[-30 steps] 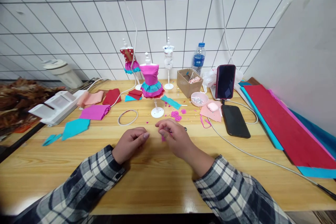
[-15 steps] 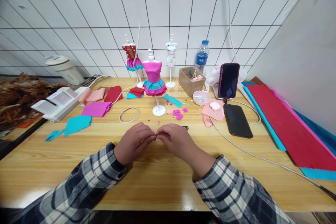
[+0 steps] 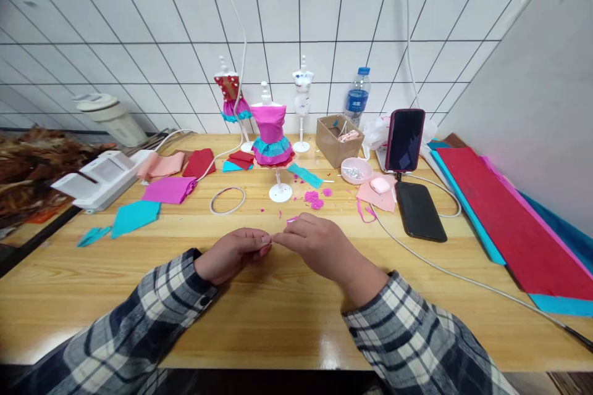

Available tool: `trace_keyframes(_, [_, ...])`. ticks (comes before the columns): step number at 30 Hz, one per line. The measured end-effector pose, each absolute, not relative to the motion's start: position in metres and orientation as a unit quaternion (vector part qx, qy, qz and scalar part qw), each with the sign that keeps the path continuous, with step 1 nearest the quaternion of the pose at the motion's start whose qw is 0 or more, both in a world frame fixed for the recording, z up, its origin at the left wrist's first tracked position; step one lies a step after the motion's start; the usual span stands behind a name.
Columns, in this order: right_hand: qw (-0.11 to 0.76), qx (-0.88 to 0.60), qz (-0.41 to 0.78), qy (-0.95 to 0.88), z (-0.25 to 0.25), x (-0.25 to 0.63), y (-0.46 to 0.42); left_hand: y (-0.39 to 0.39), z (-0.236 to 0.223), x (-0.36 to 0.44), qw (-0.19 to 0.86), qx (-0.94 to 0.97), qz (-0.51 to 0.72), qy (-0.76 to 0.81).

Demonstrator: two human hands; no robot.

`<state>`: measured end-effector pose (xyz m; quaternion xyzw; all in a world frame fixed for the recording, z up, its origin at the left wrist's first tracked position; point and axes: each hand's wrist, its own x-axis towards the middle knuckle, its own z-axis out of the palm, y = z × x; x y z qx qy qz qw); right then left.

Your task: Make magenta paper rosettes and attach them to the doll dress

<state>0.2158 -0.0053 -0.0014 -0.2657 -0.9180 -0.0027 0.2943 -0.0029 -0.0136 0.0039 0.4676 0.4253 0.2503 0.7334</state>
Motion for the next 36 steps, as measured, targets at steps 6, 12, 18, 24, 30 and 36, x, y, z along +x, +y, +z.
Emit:
trace_keyframes(6, [0.283, -0.230, -0.078, -0.928, 0.007, 0.217, -0.012, -0.016, 0.009, 0.000, 0.845, 0.286, 0.216, 0.396])
trace_keyframes(12, [0.306, -0.330, -0.038, -0.893, 0.011, 0.247, 0.007, -0.015, 0.005, -0.002, 0.785, 0.353, 0.271, 0.431])
trace_keyframes(18, [0.139, -0.480, 0.084, -0.862, 0.014, 0.272, 0.024, -0.018, 0.005, 0.010, 0.291, 0.822, 0.278, 0.403])
trace_keyframes(24, [0.021, -0.528, 0.132, -0.839, 0.020, 0.261, 0.015, -0.038, -0.009, 0.040, 0.063, 0.924, 0.115, 0.358])
trace_keyframes(30, [0.000, -0.556, 0.123, -0.822, 0.021, 0.264, 0.017, -0.037, -0.012, 0.065, -0.023, 0.923, 0.100, 0.372])
trace_keyframes(36, [-0.013, -0.557, 0.135, -0.819, 0.019, 0.262, 0.015, -0.033, -0.012, 0.067, -0.019, 0.935, 0.091, 0.341])
